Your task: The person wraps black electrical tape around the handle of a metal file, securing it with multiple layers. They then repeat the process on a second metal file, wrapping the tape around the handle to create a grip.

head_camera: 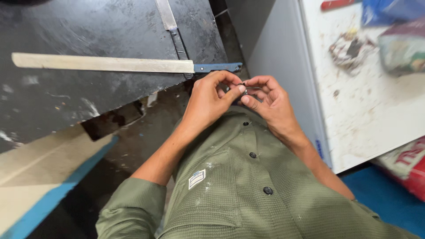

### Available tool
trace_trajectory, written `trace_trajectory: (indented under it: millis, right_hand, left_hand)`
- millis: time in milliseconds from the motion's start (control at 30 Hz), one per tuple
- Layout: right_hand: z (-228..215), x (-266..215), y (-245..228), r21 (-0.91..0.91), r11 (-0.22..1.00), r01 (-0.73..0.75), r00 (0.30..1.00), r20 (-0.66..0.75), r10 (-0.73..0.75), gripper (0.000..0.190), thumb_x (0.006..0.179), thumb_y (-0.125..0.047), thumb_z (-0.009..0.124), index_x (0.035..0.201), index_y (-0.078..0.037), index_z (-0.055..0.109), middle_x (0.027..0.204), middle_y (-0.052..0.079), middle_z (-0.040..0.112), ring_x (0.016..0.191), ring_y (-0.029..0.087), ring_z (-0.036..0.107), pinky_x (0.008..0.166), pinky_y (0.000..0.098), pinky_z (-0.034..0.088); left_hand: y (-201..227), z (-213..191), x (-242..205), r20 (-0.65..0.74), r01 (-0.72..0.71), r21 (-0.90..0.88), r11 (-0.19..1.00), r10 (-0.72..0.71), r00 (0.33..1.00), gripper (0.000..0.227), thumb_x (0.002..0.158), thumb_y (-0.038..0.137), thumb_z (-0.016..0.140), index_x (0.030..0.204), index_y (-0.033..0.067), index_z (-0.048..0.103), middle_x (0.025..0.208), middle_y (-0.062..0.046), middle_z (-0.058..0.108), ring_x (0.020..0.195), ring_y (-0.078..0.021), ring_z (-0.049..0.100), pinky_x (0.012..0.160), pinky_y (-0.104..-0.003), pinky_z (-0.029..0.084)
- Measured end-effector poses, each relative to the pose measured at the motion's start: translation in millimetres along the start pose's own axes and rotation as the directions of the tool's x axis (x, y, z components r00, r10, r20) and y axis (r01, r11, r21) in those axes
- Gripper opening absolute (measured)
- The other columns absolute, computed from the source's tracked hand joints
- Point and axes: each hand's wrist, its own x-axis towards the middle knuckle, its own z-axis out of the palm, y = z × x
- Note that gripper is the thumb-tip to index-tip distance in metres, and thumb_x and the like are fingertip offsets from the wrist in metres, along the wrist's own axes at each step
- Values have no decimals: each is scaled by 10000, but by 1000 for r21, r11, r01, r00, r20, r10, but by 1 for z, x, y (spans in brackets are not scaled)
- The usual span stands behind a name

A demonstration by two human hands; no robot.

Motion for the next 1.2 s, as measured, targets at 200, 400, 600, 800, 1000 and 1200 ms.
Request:
trace_trajectory:
  millis: [200, 400, 600, 800, 1000, 1200]
  right_hand:
    - [-8, -4, 8, -9, 1000, -16, 1000, 21, 16, 434, 935, -71, 766, 1292, 15, 534, 1224, 92, 623, 1142, 145, 632, 989, 279, 548]
    - [-11, 0, 7, 123, 988, -91, 994, 78, 82, 422, 931, -143, 745, 1284, -24, 549, 1133, 31, 600, 930, 100, 644, 838, 255, 579]
    - [-6, -2, 9, 316, 924, -214, 974, 141, 178, 223, 959, -191, 712, 1071, -8, 653, 880, 30, 630, 723, 74, 625, 596, 261, 584]
    - [0, -2, 27, 395, 877, -274, 961, 136, 239, 301, 1027, -236, 690, 877, -29, 531, 776, 118, 616, 614, 173, 706, 508, 300, 592]
    - [25, 15, 41, 475, 865, -164, 979, -26, 200, 212, 984, -220, 675, 1048, -60, 552, 875, 87, 631, 629, 171, 677, 501, 324, 586]
    - [43, 19, 56, 381, 921, -80, 940, -278, 196, 265, 992, -205, 609, 1206, -53, 575, 1024, 66, 654, 894, 169, 689, 667, 369, 647]
  left_hand:
    - [16, 0, 1, 54, 51, 97, 994, -56, 997, 153, 909, 159, 787, 988, 35, 743, 847, -40, 722, 629, -84, 547, 563, -251, 445]
    - [42, 2, 3, 136, -283, 513, 810, 249, 959, 111, 928, 125, 786, 986, 65, 713, 952, -56, 716, 713, -188, 689, 613, -299, 530]
    - [56, 10, 3, 209, -445, 675, 589, 427, 880, 150, 921, 84, 816, 1008, 71, 694, 1010, -59, 704, 871, -252, 713, 707, -350, 549]
    - [44, 0, 11, 244, -479, 649, 591, 434, 867, 167, 913, 47, 832, 1009, 55, 695, 1009, -63, 702, 877, -233, 695, 738, -343, 542]
    - [29, -16, 38, 314, -588, 582, 561, 513, 799, 152, 901, 55, 800, 989, 68, 678, 1103, -73, 717, 1060, -313, 659, 876, -389, 544]
    - [3, -24, 49, 283, -503, 444, 741, 417, 864, 111, 963, 109, 752, 1014, 48, 674, 1214, -109, 726, 1039, -311, 710, 876, -398, 562]
